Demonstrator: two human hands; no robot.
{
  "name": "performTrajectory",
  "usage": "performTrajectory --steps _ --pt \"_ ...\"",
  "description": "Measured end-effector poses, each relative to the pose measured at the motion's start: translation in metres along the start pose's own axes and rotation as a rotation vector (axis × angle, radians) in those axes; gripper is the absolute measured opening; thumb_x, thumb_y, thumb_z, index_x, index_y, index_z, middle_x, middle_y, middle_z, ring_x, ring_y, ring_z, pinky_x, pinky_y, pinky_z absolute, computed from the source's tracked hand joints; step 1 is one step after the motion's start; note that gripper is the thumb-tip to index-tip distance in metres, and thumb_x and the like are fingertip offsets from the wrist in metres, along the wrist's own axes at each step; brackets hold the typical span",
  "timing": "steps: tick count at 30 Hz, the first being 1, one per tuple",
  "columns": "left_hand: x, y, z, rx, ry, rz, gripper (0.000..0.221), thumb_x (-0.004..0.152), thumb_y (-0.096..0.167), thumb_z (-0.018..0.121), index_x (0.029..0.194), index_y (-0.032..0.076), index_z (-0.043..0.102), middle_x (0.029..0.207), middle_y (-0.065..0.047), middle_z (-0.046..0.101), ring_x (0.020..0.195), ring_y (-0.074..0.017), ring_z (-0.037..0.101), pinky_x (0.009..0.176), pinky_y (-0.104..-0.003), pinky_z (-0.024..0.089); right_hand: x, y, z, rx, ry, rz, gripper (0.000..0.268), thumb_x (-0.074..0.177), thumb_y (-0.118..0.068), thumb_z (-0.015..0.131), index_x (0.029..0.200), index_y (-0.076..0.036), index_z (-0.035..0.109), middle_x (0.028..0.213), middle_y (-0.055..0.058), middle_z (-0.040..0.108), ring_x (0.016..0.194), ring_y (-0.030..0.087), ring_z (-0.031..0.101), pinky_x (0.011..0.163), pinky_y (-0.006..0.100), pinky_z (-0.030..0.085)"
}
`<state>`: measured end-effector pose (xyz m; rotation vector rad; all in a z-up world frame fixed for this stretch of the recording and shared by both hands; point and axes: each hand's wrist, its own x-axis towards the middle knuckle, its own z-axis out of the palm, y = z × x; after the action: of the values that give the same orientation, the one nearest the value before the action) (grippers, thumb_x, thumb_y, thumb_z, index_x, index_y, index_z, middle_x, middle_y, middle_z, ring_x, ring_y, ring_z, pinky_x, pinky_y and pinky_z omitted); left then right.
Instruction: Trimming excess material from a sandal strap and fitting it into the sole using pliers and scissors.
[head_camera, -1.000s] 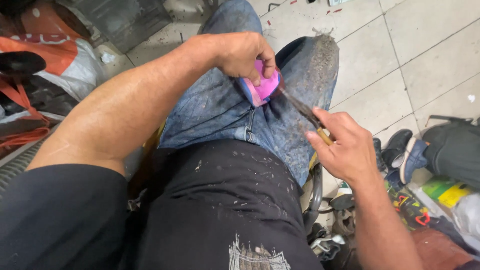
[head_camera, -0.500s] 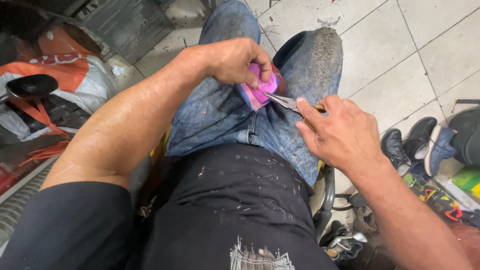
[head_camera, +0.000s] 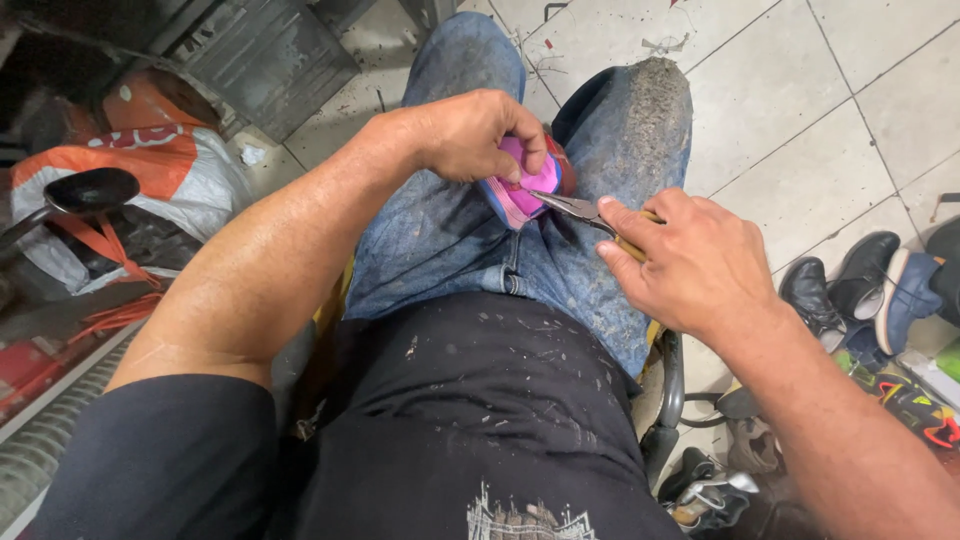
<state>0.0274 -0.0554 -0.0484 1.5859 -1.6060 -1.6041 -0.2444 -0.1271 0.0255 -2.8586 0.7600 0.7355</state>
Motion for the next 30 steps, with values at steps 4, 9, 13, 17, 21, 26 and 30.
performTrajectory --steps 4,9,13,17,21,26,30 --pt "0.000 0.000 0.000 0.021 0.011 -0.011 0.016 0.087 0.010 0.075 0.095 0.024 0.075 0.102 0.011 0.076 0.095 -0.0067 0.066 0.085 -0.027 0.052 0.006 0.019 0.022 0.095 -0.006 -0.021 0.051 0.097 -0.059 0.047 0.142 -0.041 0.063 0.105 -0.004 0.066 0.093 0.027 0.070 0.068 0.050 0.061" --pt "-0.002 0.003 0.000 0.005 0.006 -0.064 0.015 0.089 0.011 0.072 0.096 0.024 0.075 0.106 0.011 0.076 0.096 -0.0074 0.065 0.085 -0.027 0.051 0.009 0.024 0.023 0.319 0.016 -0.056 0.047 0.097 -0.049 0.058 0.140 -0.032 0.068 0.096 -0.004 0.069 0.087 0.025 0.067 0.073 0.046 0.055" --pt "-0.002 0.005 0.001 0.016 -0.003 -0.059 0.017 0.088 0.010 0.069 0.095 0.024 0.075 0.104 0.011 0.076 0.094 -0.0064 0.065 0.083 -0.026 0.051 0.009 0.020 0.014 0.228 0.033 -0.057 0.045 0.096 -0.051 0.056 0.137 -0.036 0.069 0.101 -0.005 0.070 0.097 0.023 0.069 0.071 0.047 0.057" --pt "-0.002 0.008 0.002 -0.002 0.002 -0.073 0.017 0.089 0.009 0.072 0.095 0.024 0.076 0.098 0.012 0.074 0.084 -0.0064 0.062 0.077 -0.025 0.050 0.012 0.006 -0.017 0.091 -0.222 0.050 0.054 0.098 -0.059 0.040 0.148 -0.044 0.055 0.114 -0.004 0.066 0.101 0.026 0.068 0.073 0.051 0.060" --pt "-0.002 0.011 0.003 -0.004 0.007 -0.104 0.013 0.090 0.013 0.074 0.095 0.025 0.076 0.101 0.013 0.075 0.089 -0.0057 0.063 0.080 -0.025 0.051 0.011 -0.003 -0.036 0.037 -0.294 0.090 0.055 0.097 -0.060 0.039 0.149 -0.047 0.051 0.120 0.001 0.065 0.102 0.037 0.070 0.078 0.059 0.060" --pt "0.003 0.005 0.006 0.014 0.003 -0.027 0.019 0.087 0.008 0.067 0.093 0.024 0.075 0.105 0.011 0.076 0.092 -0.0071 0.065 0.080 -0.026 0.051 0.019 -0.012 -0.070 -0.016 -0.460 0.118 0.057 0.100 -0.058 0.032 0.154 -0.045 0.043 0.124 0.002 0.064 0.108 0.029 0.068 0.082 0.053 0.059" --pt "0.001 0.015 0.005 0.020 -0.016 -0.075 0.014 0.089 0.013 0.073 0.094 0.025 0.077 0.109 0.011 0.076 0.102 -0.0074 0.067 0.087 -0.028 0.052 0.028 -0.012 -0.084 -0.120 -0.502 0.065 0.054 0.101 -0.060 0.034 0.153 -0.046 0.044 0.118 -0.003 0.067 0.095 0.021 0.072 0.074 0.043 0.063"
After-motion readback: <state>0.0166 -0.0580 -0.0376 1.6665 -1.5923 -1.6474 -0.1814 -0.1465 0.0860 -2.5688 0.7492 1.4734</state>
